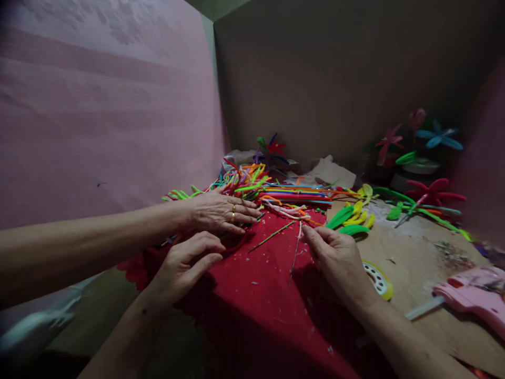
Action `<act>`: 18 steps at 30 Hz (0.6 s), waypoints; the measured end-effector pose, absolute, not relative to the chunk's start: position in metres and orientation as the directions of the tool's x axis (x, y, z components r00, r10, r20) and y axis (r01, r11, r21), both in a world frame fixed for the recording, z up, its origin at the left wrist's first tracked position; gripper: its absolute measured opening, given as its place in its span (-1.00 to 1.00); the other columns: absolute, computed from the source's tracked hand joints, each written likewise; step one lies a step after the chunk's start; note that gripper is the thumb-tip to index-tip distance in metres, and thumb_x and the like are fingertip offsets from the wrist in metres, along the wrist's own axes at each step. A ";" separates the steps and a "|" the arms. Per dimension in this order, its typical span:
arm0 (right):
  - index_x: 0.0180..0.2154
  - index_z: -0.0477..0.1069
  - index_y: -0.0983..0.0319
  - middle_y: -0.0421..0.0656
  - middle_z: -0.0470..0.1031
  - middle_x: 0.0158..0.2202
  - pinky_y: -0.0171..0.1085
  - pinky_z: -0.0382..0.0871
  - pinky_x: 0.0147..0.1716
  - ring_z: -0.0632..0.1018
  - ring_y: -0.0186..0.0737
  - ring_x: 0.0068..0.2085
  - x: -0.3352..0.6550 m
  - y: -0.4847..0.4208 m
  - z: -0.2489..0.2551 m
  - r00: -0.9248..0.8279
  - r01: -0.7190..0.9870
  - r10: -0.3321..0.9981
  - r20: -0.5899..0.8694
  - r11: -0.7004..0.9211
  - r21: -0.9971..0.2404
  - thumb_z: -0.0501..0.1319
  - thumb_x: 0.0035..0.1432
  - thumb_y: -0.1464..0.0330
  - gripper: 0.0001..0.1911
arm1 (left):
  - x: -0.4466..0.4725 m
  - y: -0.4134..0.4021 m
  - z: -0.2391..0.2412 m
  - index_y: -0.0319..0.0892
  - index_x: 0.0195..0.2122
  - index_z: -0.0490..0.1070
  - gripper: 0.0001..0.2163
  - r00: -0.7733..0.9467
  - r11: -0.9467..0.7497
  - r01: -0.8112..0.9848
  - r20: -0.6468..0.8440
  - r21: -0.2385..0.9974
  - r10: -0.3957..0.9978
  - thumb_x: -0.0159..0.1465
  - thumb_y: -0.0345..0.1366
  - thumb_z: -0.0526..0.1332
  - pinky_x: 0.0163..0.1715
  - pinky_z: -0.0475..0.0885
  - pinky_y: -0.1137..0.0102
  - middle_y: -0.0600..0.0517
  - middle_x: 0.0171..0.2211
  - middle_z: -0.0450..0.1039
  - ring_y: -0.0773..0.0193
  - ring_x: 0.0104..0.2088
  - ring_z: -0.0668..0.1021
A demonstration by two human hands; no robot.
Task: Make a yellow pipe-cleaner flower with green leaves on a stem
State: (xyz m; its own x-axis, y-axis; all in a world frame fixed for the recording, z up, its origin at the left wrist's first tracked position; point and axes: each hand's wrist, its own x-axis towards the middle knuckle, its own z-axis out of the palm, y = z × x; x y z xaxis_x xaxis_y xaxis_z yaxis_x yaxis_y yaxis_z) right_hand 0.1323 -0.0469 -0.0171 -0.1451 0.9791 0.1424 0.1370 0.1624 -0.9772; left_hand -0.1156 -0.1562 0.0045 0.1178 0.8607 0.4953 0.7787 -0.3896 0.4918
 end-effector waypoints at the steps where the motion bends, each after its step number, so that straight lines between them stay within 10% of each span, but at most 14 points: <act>1: -0.56 0.42 0.28 -0.27 0.18 -0.76 -0.38 -0.03 -0.72 0.16 -0.43 -0.69 0.132 -0.047 -0.017 -0.148 0.142 0.978 0.148 0.169 -0.975 0.22 -0.06 0.00 -0.56 | -0.116 -0.154 0.004 -0.14 -0.32 0.41 -0.90 0.124 -0.387 0.782 0.485 0.489 0.865 0.24 -0.32 0.12 -0.20 0.37 0.31 -0.02 -0.32 0.46 0.23 -0.27 0.48; 18: -0.57 0.38 0.26 -0.28 0.19 -0.75 -0.37 0.00 -0.67 0.17 -0.43 -0.67 0.134 -0.049 -0.015 -0.186 0.204 0.966 0.179 0.216 -0.955 0.18 0.03 0.07 -0.61 | -0.120 -0.141 -0.007 -0.19 -0.23 0.43 -0.87 0.121 -0.382 0.862 0.598 0.332 0.792 0.20 -0.38 0.16 -0.10 0.37 0.37 -0.03 -0.21 0.42 0.26 -0.15 0.48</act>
